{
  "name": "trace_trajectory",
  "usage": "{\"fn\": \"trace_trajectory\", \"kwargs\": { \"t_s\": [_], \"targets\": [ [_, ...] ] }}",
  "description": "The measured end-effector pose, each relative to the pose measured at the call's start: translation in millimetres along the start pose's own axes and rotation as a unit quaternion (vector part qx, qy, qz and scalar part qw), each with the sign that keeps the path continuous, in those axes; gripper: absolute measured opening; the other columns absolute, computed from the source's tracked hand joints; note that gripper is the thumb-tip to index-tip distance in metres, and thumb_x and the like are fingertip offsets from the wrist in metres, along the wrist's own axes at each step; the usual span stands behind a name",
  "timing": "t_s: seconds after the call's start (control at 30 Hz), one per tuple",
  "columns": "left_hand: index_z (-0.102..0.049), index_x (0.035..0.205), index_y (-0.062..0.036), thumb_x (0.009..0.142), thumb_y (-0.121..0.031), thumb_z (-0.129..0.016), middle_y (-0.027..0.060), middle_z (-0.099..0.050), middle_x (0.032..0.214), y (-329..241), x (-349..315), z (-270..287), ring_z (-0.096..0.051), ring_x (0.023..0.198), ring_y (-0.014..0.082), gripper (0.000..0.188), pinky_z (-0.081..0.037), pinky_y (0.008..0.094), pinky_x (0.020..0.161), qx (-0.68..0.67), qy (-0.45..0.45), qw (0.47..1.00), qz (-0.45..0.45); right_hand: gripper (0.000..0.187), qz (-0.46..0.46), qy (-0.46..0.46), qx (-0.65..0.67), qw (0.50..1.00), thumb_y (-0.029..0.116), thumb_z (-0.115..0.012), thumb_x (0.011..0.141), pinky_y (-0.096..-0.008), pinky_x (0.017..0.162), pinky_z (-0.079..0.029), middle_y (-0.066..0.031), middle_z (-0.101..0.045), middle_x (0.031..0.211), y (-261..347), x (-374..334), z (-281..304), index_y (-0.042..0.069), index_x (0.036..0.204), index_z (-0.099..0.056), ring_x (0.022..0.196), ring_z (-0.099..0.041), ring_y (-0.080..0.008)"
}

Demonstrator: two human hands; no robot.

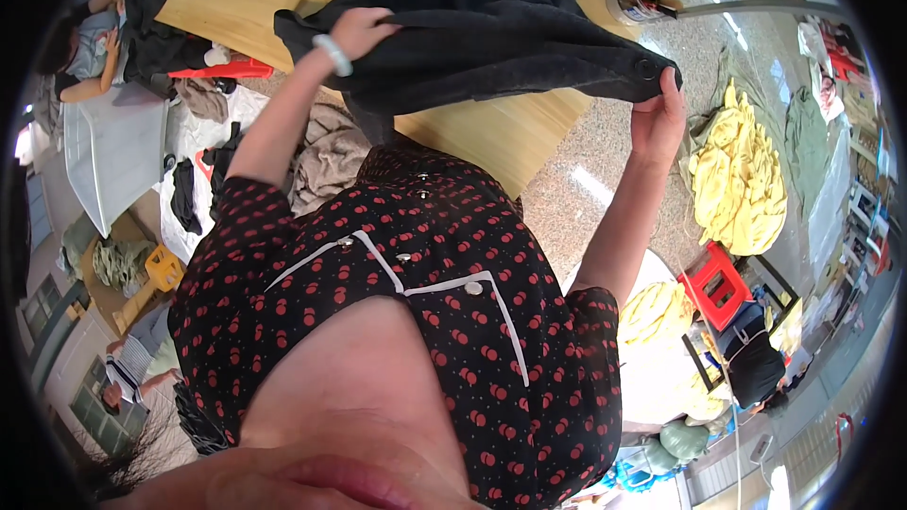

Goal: Folding and inspecting black fabric garments at a workstation in a sewing factory.

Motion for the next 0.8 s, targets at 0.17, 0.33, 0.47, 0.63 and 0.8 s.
{"fn": "trace_trajectory", "kwargs": {
  "t_s": [0.17, 0.33, 0.47, 0.63, 0.8],
  "targets": [
    [-0.059, 0.085, 0.0032, 0.084, -0.020, -0.049, 0.0032, -0.061, 0.076, -34.9, -73.1, 83.6, -0.056, 0.067, 0.0081, 0.025, -0.044, 0.0212, 0.062, -0.498, 0.067, 0.856, 0.121, 0.025, 0.036, 0.011, -0.111, 0.993, 0.019, -0.048, 0.085, -0.0304, 0.081, -0.041, -0.0089, -0.058, 0.094, 39.6, -26.4, -5.8, -0.001, 0.100, -0.052, 0.088, -0.055, -0.0173],
    [-0.058, 0.086, 0.0029, 0.080, -0.029, -0.054, 0.0040, -0.060, 0.076, 34.9, -63.4, 28.6, -0.055, 0.067, 0.0076, 0.032, -0.043, 0.0213, 0.061, -0.449, 0.064, 0.854, 0.256, 0.022, -0.013, -0.024, -0.270, 0.962, 0.021, -0.056, 0.081, -0.0209, 0.066, -0.041, -0.0013, -0.057, 0.081, -18.1, 2.6, 1.1, 0.002, 0.092, -0.058, 0.074, -0.052, -0.0084],
    [-0.058, 0.082, -0.0018, 0.077, -0.036, -0.054, 0.0154, -0.059, 0.074, 77.5, -36.2, -11.8, -0.056, 0.072, 0.0282, 0.034, -0.043, 0.0346, 0.068, 0.018, 0.048, 0.991, 0.127, 0.023, -0.030, -0.044, -0.498, 0.866, 0.020, -0.057, 0.079, -0.0214, 0.061, -0.042, -0.0019, -0.058, 0.076, -104.1, 39.4, 71.7, 0.001, 0.092, -0.058, 0.067, -0.052, -0.0084],
    [-0.058, 0.082, -0.0089, 0.077, -0.029, -0.053, 0.0118, -0.055, 0.082, 22.7, -17.6, -13.3, -0.052, 0.084, 0.0293, 0.022, -0.042, 0.0379, 0.074, 0.184, -0.049, 0.981, 0.037, 0.019, 0.259, -0.004, -0.661, 0.704, 0.013, -0.056, 0.076, -0.0326, 0.071, -0.044, -0.0139, -0.058, 0.090, -75.6, 9.1, -24.9, 0.003, 0.092, -0.056, 0.081, -0.056, -0.0275],
    [-0.057, 0.090, -0.0090, 0.077, -0.028, -0.054, 0.0124, -0.053, 0.088, -32.6, 33.5, -73.7, -0.051, 0.088, 0.0288, 0.024, -0.042, 0.0370, 0.077, 0.053, 0.026, 0.998, -0.025, 0.027, 0.249, 0.201, -0.668, 0.672, 0.012, -0.059, 0.070, -0.0358, 0.082, -0.039, -0.0105, -0.056, 0.096, -130.7, -7.8, -90.4, 0.005, 0.096, -0.053, 0.095, -0.049, -0.0286]
  ]
}}
Point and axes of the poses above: each hand's wrist, its own x-axis towards the middle knuckle, its own z-axis out of the back of the hand, y = z × x, the point moved 10 cm from there along x, towards the middle knuckle
